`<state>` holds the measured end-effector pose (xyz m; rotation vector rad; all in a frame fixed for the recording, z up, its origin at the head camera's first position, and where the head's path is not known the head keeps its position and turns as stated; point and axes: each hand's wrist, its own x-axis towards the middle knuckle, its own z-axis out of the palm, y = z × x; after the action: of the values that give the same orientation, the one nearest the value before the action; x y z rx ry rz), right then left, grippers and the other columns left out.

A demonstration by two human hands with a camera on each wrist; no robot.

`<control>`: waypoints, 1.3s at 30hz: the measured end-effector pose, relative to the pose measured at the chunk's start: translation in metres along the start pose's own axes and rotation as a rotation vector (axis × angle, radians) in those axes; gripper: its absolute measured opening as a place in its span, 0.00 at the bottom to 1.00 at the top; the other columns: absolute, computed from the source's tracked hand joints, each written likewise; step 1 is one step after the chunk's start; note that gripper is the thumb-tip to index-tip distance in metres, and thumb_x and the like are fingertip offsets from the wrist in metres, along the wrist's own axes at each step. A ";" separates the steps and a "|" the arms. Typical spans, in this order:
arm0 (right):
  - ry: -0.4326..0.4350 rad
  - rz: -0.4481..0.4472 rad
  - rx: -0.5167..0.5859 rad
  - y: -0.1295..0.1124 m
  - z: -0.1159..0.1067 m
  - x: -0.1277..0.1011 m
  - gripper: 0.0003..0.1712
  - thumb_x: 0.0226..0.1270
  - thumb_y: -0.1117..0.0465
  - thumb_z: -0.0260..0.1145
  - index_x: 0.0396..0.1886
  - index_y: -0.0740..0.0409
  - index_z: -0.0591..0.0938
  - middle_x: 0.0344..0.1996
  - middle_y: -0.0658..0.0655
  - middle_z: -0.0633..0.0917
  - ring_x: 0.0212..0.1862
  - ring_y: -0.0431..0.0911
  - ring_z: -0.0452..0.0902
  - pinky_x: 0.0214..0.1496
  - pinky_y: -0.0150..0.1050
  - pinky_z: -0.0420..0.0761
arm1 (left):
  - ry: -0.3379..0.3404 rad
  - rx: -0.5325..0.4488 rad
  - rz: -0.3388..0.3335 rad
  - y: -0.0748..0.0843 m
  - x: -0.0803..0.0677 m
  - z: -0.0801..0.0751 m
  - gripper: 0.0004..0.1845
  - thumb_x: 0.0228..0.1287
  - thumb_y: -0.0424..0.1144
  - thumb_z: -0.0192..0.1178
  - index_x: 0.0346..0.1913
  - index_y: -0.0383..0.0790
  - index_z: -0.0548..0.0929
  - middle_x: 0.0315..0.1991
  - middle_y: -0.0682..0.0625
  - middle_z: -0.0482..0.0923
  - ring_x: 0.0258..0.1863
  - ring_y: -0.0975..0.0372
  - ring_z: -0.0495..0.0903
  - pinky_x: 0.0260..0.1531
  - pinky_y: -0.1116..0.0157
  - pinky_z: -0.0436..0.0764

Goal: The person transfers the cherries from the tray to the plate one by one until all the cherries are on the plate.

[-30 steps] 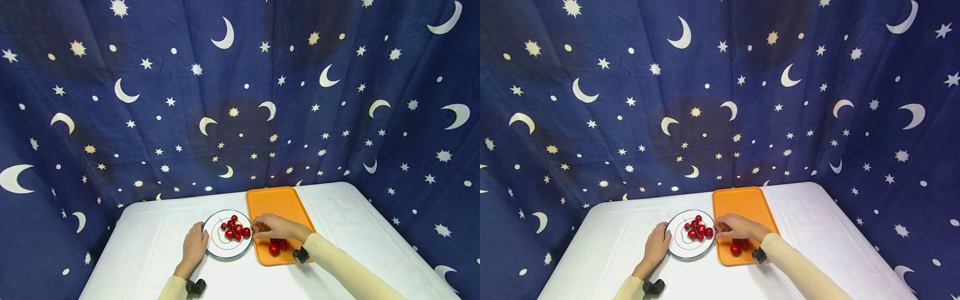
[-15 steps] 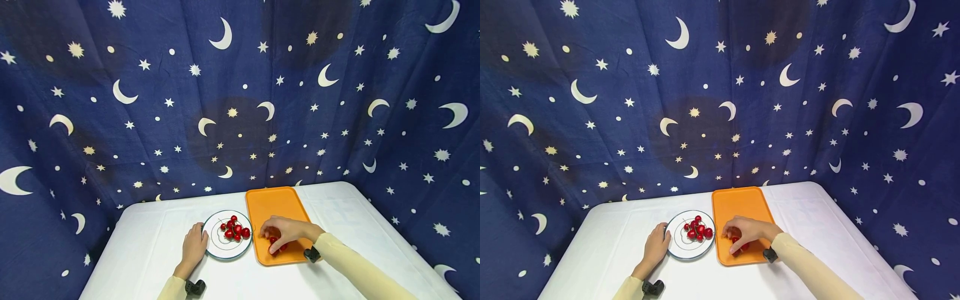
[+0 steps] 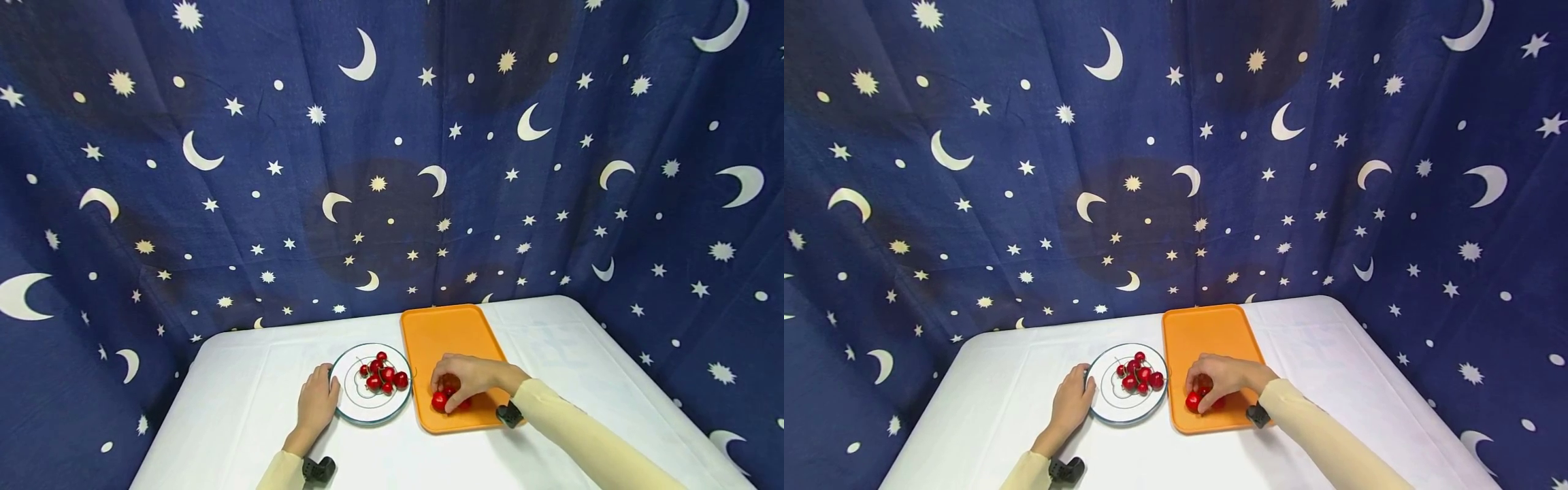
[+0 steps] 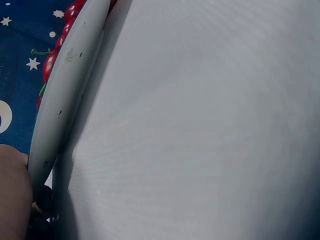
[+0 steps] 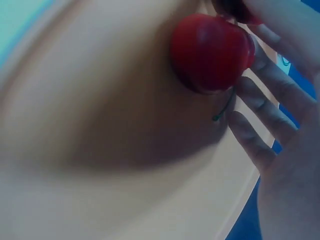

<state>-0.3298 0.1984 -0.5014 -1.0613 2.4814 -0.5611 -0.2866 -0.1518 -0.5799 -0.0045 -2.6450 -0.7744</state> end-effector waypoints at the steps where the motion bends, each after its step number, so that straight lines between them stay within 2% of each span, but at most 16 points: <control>1: 0.000 0.002 -0.007 0.000 0.001 0.000 0.19 0.55 0.44 0.80 0.45 0.38 0.84 0.41 0.41 0.82 0.49 0.36 0.72 0.57 0.33 0.75 | -0.005 -0.001 -0.002 0.000 0.000 0.000 0.16 0.73 0.36 0.54 0.56 0.30 0.79 0.52 0.36 0.83 0.51 0.43 0.83 0.48 0.48 0.79; 10: 0.045 0.031 -0.032 -0.004 0.000 0.002 0.17 0.58 0.44 0.78 0.44 0.37 0.83 0.39 0.41 0.79 0.45 0.36 0.71 0.52 0.32 0.74 | -0.003 0.000 0.002 0.000 -0.001 -0.001 0.15 0.73 0.36 0.55 0.56 0.30 0.79 0.51 0.36 0.84 0.51 0.44 0.84 0.49 0.48 0.79; 16: 0.083 -0.002 -0.003 -0.005 -0.004 0.008 0.18 0.63 0.48 0.76 0.49 0.41 0.81 0.43 0.39 0.85 0.46 0.37 0.79 0.58 0.35 0.80 | 0.006 -0.001 0.012 0.001 0.000 -0.003 0.15 0.72 0.35 0.55 0.55 0.30 0.79 0.51 0.36 0.84 0.51 0.43 0.84 0.48 0.48 0.79; 19: 0.101 -0.026 0.006 -0.004 -0.004 0.012 0.18 0.66 0.50 0.74 0.52 0.45 0.81 0.44 0.41 0.87 0.46 0.39 0.82 0.58 0.36 0.83 | 0.000 -0.005 0.008 0.001 -0.001 -0.003 0.15 0.72 0.35 0.55 0.55 0.30 0.79 0.52 0.36 0.84 0.51 0.43 0.84 0.48 0.48 0.79; 24: 0.131 -0.042 0.000 -0.002 -0.004 0.017 0.19 0.68 0.52 0.73 0.56 0.49 0.81 0.44 0.43 0.88 0.44 0.37 0.81 0.55 0.34 0.84 | -0.006 -0.004 0.006 0.001 0.000 -0.002 0.15 0.73 0.35 0.55 0.56 0.30 0.79 0.52 0.37 0.84 0.52 0.44 0.83 0.48 0.48 0.79; 29: 0.200 -0.044 -0.019 -0.002 -0.003 0.022 0.18 0.69 0.54 0.72 0.55 0.52 0.81 0.41 0.46 0.87 0.40 0.40 0.79 0.49 0.33 0.83 | 0.000 -0.006 0.009 0.000 0.000 -0.001 0.15 0.72 0.35 0.55 0.56 0.30 0.79 0.51 0.37 0.84 0.51 0.44 0.83 0.48 0.49 0.79; 35: 0.297 -0.010 -0.016 -0.006 -0.004 0.030 0.19 0.70 0.58 0.70 0.57 0.57 0.81 0.40 0.49 0.85 0.39 0.40 0.77 0.45 0.31 0.82 | 0.004 -0.008 0.010 0.001 0.000 -0.002 0.15 0.72 0.35 0.55 0.56 0.30 0.79 0.52 0.37 0.84 0.51 0.44 0.83 0.48 0.48 0.79; 39: 0.329 0.025 -0.033 -0.009 -0.002 0.037 0.20 0.70 0.56 0.70 0.58 0.56 0.81 0.41 0.48 0.86 0.39 0.39 0.76 0.43 0.30 0.81 | -0.003 -0.008 0.005 0.001 0.000 -0.003 0.15 0.72 0.35 0.55 0.56 0.30 0.79 0.52 0.36 0.84 0.52 0.43 0.83 0.48 0.48 0.79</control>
<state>-0.3488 0.1659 -0.5019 -1.0171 2.7907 -0.7413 -0.2851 -0.1524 -0.5771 -0.0140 -2.6439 -0.7837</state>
